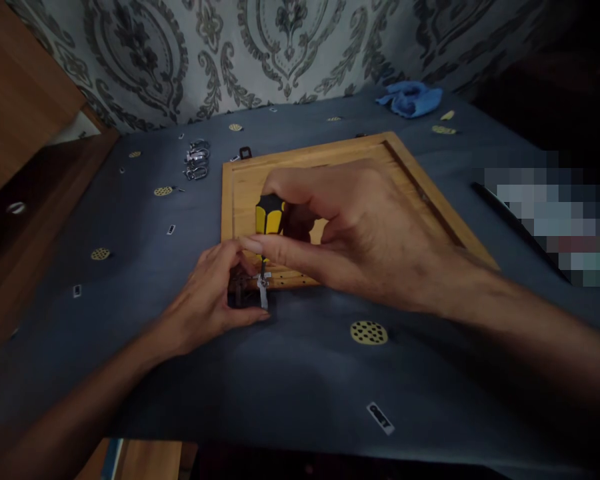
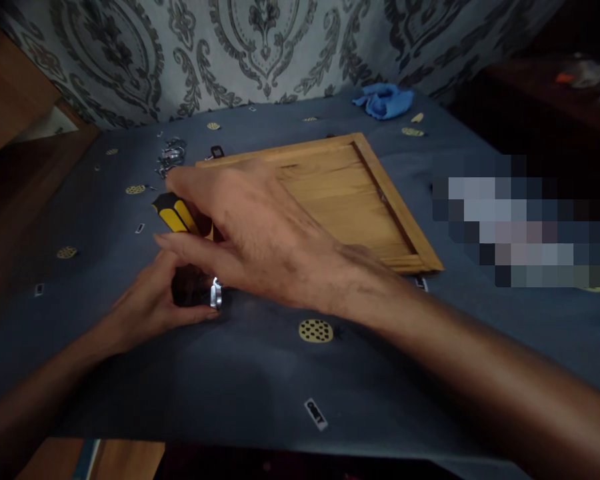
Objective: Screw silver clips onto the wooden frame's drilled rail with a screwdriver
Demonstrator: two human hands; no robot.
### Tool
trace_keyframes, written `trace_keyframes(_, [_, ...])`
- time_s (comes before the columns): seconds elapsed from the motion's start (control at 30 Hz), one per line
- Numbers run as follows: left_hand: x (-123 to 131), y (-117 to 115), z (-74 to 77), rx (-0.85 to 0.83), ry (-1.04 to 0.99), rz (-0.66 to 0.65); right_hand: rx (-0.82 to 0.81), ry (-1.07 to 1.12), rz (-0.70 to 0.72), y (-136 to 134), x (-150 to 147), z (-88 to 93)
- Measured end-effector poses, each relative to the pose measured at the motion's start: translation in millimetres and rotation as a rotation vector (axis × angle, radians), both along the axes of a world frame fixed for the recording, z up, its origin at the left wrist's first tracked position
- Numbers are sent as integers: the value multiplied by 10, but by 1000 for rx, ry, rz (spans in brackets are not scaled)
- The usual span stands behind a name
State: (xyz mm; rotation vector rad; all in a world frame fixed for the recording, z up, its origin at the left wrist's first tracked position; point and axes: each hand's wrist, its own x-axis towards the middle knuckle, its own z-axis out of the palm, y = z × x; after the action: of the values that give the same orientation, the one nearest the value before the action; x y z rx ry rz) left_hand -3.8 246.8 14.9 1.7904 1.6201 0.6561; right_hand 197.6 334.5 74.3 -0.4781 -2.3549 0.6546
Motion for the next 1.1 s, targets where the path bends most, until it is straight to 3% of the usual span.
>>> trace_keyframes(0.6, [3, 7, 13, 30, 35, -7, 15, -48, -16, 31, 10, 11])
trace_keyframes(1.1, [7, 11, 27, 29, 70, -18, -184, -61, 143, 23, 12, -12])
